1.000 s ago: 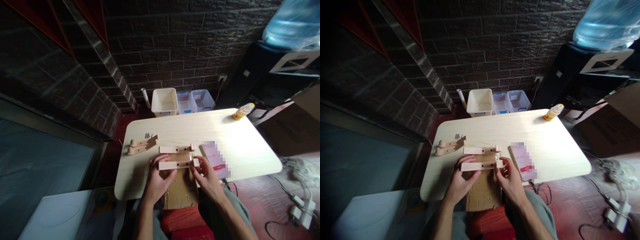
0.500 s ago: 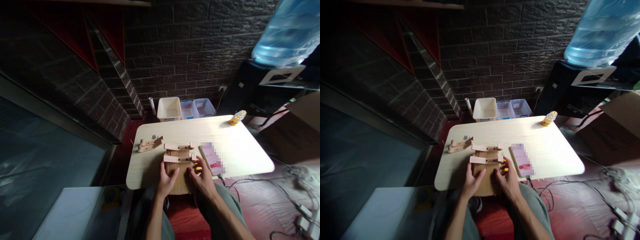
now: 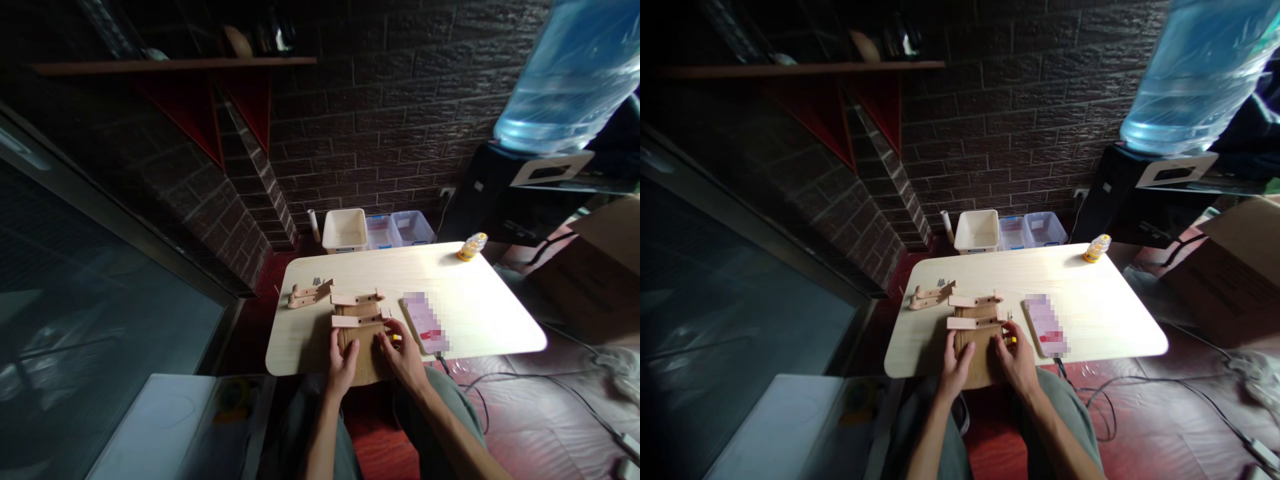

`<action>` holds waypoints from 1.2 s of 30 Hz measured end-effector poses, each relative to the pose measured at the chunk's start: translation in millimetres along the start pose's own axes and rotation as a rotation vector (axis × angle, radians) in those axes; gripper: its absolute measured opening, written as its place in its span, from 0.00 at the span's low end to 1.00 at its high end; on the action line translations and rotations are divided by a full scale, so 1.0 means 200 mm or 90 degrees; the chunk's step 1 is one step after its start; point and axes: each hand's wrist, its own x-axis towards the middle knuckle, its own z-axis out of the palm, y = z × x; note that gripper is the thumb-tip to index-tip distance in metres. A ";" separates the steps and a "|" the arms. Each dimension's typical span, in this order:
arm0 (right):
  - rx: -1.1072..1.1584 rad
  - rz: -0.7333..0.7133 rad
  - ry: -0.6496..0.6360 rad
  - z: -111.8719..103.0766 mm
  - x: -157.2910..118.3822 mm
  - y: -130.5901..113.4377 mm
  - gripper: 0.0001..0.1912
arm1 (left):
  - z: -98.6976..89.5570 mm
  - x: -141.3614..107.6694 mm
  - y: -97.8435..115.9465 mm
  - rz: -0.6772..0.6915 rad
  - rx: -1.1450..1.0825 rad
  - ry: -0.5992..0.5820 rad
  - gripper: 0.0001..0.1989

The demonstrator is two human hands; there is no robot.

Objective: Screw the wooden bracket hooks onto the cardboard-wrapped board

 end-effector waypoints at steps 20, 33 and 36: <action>0.050 -0.012 0.050 -0.04 -0.26 -0.03 0.29 | -0.12 -0.23 0.01 0.074 0.003 0.070 0.31; 0.125 0.058 0.013 -0.13 -0.30 -0.18 0.22 | -0.54 0.51 0.74 0.144 0.299 0.002 0.18; 0.115 0.075 0.012 -0.13 -0.26 -0.19 0.19 | -0.51 0.77 0.82 0.139 0.380 -0.026 0.11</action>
